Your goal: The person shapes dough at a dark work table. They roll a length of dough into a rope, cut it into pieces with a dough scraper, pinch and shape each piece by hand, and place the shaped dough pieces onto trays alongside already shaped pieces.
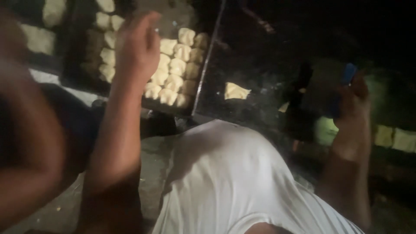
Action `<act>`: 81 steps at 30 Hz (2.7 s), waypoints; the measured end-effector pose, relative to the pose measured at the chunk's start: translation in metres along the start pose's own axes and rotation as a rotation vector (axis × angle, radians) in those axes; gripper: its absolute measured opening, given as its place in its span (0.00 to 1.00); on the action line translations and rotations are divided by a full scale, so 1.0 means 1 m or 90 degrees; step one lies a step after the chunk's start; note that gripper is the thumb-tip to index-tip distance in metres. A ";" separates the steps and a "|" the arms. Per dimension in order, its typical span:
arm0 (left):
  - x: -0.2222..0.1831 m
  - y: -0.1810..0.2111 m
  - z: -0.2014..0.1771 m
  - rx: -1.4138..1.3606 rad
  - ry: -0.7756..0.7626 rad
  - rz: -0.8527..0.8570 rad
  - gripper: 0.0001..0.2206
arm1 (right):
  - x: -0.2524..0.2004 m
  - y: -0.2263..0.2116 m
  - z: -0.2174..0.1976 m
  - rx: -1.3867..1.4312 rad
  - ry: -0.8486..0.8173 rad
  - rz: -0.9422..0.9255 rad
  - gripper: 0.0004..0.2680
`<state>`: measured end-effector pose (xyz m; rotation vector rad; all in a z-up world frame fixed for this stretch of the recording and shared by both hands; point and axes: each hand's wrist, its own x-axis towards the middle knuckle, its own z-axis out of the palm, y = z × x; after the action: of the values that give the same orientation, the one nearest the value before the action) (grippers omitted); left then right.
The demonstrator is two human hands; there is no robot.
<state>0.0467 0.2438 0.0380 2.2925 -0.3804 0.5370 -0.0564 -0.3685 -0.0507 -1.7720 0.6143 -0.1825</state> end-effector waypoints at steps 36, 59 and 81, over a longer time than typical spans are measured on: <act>-0.058 0.205 0.120 -0.402 -0.407 -0.158 0.11 | -0.124 -0.023 -0.130 -0.113 -0.088 -0.171 0.13; -0.083 0.176 0.114 -0.634 -0.318 -0.346 0.09 | -0.173 -0.119 0.141 -0.332 -0.165 -0.778 0.09; -0.078 0.167 0.087 -0.415 -0.167 -0.094 0.06 | -0.145 -0.149 0.091 0.401 -0.777 -0.117 0.05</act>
<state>-0.0683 0.0756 0.0444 1.7343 -0.4330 0.0164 -0.0941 -0.1944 0.0893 -1.0267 -0.4594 0.5147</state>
